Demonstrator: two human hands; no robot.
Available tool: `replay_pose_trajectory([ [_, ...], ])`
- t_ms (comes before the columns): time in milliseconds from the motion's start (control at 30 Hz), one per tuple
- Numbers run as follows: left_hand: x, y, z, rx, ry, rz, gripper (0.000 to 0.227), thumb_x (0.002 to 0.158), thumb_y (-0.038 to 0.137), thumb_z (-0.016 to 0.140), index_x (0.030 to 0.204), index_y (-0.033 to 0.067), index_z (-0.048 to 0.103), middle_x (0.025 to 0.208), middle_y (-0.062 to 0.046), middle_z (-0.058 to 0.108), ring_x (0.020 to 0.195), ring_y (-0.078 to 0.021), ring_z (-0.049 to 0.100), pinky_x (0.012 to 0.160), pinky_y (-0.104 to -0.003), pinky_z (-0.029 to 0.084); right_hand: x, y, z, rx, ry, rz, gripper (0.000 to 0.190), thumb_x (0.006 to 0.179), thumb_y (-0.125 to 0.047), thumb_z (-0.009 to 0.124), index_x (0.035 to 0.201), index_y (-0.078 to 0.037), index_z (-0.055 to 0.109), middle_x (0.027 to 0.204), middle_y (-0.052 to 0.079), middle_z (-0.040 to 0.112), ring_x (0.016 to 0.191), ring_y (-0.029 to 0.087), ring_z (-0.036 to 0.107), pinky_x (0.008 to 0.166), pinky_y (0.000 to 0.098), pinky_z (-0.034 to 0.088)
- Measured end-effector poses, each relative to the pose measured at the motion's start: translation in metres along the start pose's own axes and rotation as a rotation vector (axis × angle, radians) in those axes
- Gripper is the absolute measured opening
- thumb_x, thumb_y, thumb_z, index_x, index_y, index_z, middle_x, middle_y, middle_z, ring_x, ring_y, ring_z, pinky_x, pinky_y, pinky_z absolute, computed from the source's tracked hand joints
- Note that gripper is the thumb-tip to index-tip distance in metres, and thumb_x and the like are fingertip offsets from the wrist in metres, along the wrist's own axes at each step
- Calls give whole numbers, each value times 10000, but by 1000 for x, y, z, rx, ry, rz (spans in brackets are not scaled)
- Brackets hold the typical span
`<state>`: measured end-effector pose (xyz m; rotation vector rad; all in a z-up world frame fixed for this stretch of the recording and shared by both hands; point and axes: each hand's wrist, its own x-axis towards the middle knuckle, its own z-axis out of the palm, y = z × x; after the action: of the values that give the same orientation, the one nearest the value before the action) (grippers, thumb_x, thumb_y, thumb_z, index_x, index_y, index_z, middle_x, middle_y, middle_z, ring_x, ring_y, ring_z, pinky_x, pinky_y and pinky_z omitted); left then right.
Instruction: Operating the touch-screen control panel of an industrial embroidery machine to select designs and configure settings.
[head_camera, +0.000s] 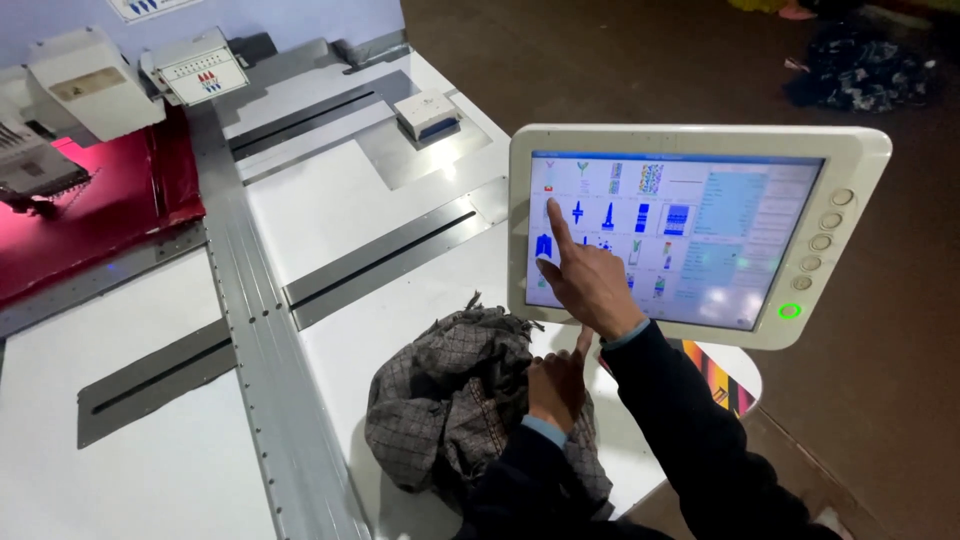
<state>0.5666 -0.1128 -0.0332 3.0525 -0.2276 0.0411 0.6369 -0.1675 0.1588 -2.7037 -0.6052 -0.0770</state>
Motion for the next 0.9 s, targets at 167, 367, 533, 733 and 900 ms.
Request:
replay_pose_trajectory([
  [167, -7, -2, -21, -124, 13, 3, 728, 876, 107, 560, 1583, 213, 423, 923, -92, 746, 861, -300, 723, 827, -467, 531, 5, 9, -3, 33, 34, 40, 822, 1001, -292, 572, 1632, -56, 101, 738, 160, 728, 703, 387, 718, 670, 554, 573],
  [367, -12, -2, -54, -153, -126, -4, 747, 928, 92, 511, 1633, 235, 310, 1021, -112, 752, 965, -310, 726, 923, -474, 508, -4, 23, -14, 122, 130, 80, 834, 1019, -325, 549, 1624, 7, 81, 746, 168, 731, 685, 366, 711, 670, 535, 569],
  [533, -14, -5, -56, -207, -104, 7, 746, 947, 64, 531, 1639, 205, 290, 1026, -155, 764, 983, -331, 737, 921, -478, 519, -2, 37, -12, 152, 204, 77, 844, 1032, -343, 524, 1622, 19, 42, 739, 184, 716, 674, 383, 697, 663, 554, 564],
  [733, -2, -6, -1, -184, 168, 54, 1106, 791, -53, 675, 1657, 264, 65, 722, -137, 675, 606, -368, 659, 607, -475, 536, 7, 53, 5, 126, 186, 142, 932, 1036, -383, 582, 1628, -164, -103, 741, 90, 688, 542, 231, 635, 521, 359, 538],
  [900, 1, -8, 8, -180, 162, 34, 1081, 807, -46, 659, 1659, 283, 80, 687, -138, 670, 577, -349, 655, 524, -432, 509, 3, 48, 1, 138, 223, 129, 913, 1035, -372, 589, 1634, -180, -73, 744, 93, 693, 515, 229, 623, 525, 358, 546],
])
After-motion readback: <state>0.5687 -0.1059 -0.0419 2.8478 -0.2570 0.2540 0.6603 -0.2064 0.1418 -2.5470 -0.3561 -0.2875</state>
